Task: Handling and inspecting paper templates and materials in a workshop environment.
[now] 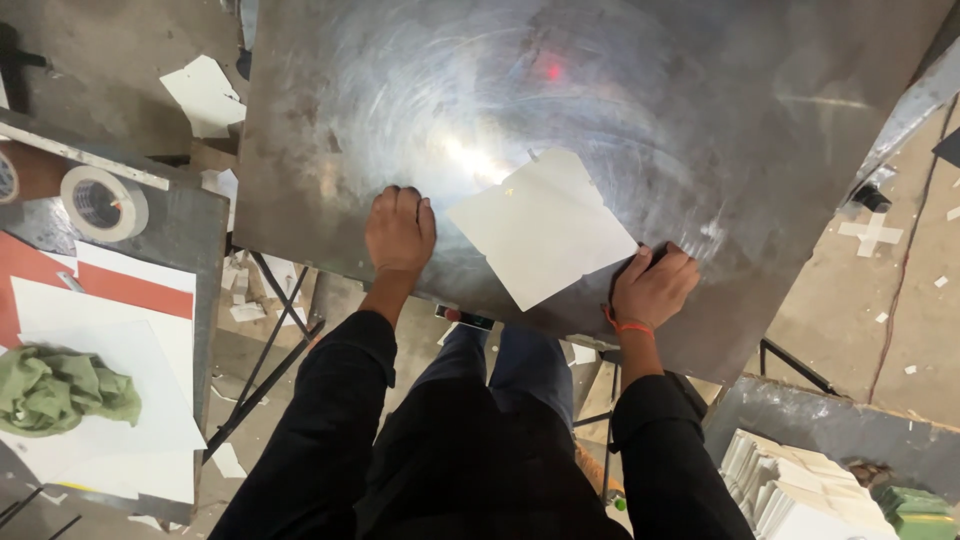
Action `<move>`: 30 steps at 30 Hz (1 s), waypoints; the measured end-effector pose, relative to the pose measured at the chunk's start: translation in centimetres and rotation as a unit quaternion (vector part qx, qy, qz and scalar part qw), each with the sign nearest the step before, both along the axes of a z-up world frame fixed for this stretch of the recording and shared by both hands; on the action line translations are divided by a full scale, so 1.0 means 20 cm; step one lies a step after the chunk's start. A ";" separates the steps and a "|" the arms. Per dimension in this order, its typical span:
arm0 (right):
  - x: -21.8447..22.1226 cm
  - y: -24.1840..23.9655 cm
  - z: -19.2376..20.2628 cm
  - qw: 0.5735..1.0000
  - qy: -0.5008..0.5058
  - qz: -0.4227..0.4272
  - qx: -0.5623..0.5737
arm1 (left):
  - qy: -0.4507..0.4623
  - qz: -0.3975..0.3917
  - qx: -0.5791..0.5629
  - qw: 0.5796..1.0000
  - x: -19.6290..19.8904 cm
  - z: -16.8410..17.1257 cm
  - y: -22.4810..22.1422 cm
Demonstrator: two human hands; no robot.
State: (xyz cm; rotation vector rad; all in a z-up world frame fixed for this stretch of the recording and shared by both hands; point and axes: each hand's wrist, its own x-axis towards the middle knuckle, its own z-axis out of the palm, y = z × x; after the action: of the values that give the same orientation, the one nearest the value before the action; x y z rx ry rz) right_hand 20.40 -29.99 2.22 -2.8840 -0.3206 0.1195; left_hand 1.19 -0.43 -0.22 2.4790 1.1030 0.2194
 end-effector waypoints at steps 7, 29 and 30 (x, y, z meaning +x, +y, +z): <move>0.01 0.00 0.00 1.000 -0.005 0.007 -0.009 | -0.017 -0.017 0.006 1.000 0.01 0.04 0.01; -0.01 0.01 0.02 0.999 -0.028 0.025 -0.022 | -0.016 0.004 0.010 1.000 0.00 0.04 0.02; -0.01 0.02 0.01 0.999 -0.024 0.017 -0.022 | -0.016 0.005 0.009 1.000 0.00 0.03 0.02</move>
State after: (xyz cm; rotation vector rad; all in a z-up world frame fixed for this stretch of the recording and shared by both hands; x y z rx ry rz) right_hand 20.23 -29.68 2.47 -2.9290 -0.3819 0.0644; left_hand 1.29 -0.02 0.44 2.4776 1.1061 0.2712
